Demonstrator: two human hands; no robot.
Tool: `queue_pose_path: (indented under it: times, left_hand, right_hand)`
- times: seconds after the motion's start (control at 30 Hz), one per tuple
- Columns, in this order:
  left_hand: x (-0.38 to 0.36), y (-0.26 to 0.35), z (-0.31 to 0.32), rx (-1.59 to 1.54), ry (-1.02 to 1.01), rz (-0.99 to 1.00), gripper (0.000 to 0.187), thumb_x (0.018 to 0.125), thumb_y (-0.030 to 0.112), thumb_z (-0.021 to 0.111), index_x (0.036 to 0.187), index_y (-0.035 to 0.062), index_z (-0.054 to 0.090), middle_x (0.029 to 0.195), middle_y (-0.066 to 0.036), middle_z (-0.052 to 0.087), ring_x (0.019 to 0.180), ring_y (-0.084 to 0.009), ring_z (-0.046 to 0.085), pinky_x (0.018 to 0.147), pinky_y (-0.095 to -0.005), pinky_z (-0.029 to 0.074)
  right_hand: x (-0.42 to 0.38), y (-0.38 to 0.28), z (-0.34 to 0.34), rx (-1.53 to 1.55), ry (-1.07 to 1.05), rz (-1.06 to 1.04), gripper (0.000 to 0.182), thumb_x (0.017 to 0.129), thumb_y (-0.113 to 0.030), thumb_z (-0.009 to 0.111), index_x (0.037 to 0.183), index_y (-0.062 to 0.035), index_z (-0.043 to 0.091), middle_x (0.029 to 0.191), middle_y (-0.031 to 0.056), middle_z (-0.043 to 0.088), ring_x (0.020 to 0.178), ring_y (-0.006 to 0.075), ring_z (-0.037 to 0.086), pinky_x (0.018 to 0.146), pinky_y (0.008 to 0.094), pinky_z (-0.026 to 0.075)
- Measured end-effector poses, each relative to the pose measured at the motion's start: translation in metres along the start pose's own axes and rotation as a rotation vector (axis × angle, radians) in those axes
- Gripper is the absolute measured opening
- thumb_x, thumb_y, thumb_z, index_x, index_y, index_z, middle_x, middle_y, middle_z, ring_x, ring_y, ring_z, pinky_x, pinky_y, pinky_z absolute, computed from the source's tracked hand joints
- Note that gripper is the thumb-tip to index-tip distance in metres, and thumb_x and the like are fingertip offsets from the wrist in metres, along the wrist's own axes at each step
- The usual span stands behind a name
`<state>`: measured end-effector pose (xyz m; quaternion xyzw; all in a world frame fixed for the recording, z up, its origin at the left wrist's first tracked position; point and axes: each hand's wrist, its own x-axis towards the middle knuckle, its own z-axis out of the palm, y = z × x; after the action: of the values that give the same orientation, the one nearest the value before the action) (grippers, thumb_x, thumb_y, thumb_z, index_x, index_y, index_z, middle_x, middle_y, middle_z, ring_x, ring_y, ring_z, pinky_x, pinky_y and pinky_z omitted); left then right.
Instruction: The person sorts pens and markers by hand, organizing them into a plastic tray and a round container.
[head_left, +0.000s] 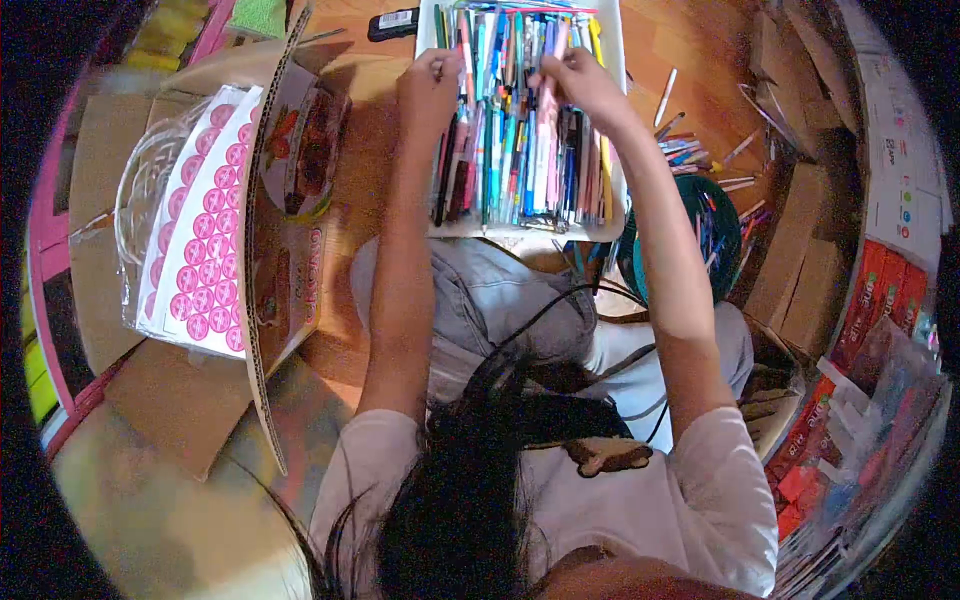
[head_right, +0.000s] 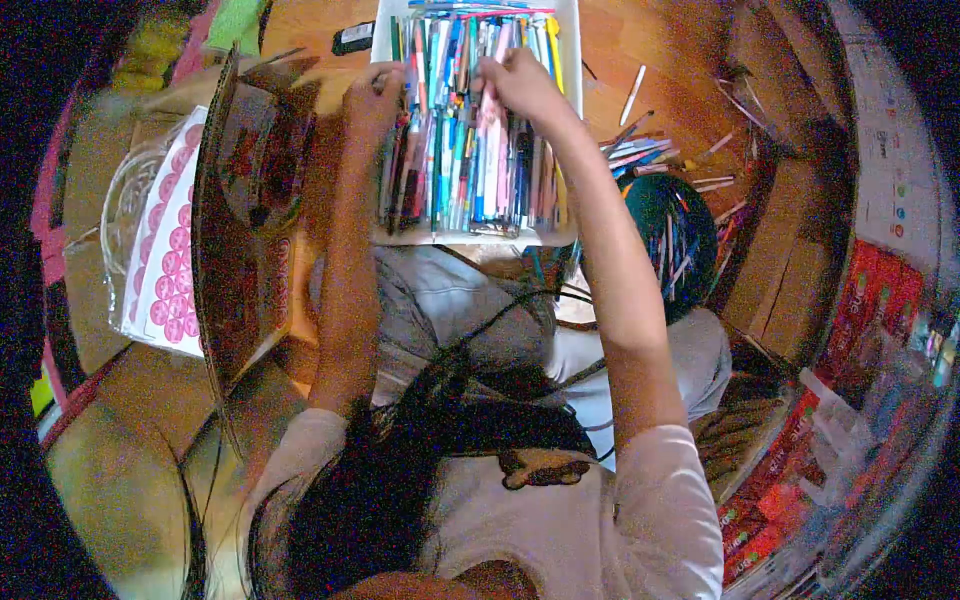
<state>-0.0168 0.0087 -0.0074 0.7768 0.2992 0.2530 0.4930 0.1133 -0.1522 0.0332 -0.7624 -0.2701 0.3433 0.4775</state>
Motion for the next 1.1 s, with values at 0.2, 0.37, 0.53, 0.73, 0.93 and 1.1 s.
queue_pose_path:
  times: [0.2,0.37,0.53,0.73,0.93,1.1]
  left_hand:
    - [0.001,-0.010,0.021,0.116,-0.097,0.091,0.018,0.080,0.017,0.054,0.089,0.0019,0.059,0.072,-0.011,0.062,0.061,-0.0161,0.059,0.057,-0.0285,0.047]
    - [0.004,-0.010,0.029,0.270,-0.128,0.293,0.018,0.076,0.013,0.057,0.092,0.0045,0.059,0.075,-0.015,0.061,0.069,-0.0261,0.061,0.062,-0.0334,0.048]
    - [-0.004,0.004,0.033,0.271,-0.147,0.418,0.018,0.076,0.021,0.058,0.091,0.0110,0.063,0.079,-0.018,0.058,0.073,-0.0323,0.058,0.066,-0.0402,0.046]
    - [-0.001,0.001,0.038,0.401,-0.196,0.645,0.020,0.077,0.024,0.055,0.091,0.0113,0.061,0.081,-0.015,0.057,0.077,-0.0309,0.056,0.070,-0.0402,0.044]
    - [0.002,0.017,0.037,0.435,-0.270,0.505,0.024,0.079,0.027,0.050,0.094,0.0118,0.061,0.086,-0.015,0.058,0.082,-0.0308,0.055,0.074,-0.0389,0.043]
    - [0.002,0.023,0.036,0.454,-0.300,0.460,0.026,0.079,0.029,0.049,0.094,0.0117,0.061,0.083,-0.014,0.058,0.083,-0.0295,0.055,0.073,-0.0385,0.043]
  right_hand:
    - [0.065,0.000,0.033,-0.604,0.134,-0.101,0.035,0.068,-0.033,0.065,0.069,0.0016,0.061,0.071,0.0182,0.060,0.071,0.0326,0.060,0.068,0.0382,0.049]
    - [0.069,0.011,0.039,-0.796,0.217,-0.225,0.040,0.069,-0.031,0.065,0.079,0.0071,0.057,0.085,0.0220,0.058,0.081,0.0376,0.057,0.070,0.0394,0.048]
    - [-0.003,-0.012,-0.006,-0.448,0.402,-0.123,0.030,0.075,-0.024,0.060,0.095,-0.0020,0.054,0.084,0.0179,0.059,0.075,0.0310,0.058,0.065,0.0381,0.046]
    - [-0.166,0.070,-0.118,-0.844,0.544,0.249,0.052,0.077,-0.046,0.055,0.099,0.0001,0.054,0.089,0.0224,0.059,0.083,0.0338,0.059,0.075,0.0412,0.046]
    - [-0.253,0.169,-0.114,-0.948,0.451,0.672,0.076,0.070,-0.060,0.052,0.110,0.0039,0.044,0.099,0.0294,0.052,0.094,0.0408,0.052,0.084,0.0430,0.041]
    - [-0.243,0.172,-0.070,-1.037,0.515,0.377,0.062,0.070,-0.041,0.062,0.109,0.0032,0.043,0.094,0.0219,0.054,0.084,0.0368,0.055,0.076,0.0432,0.044]
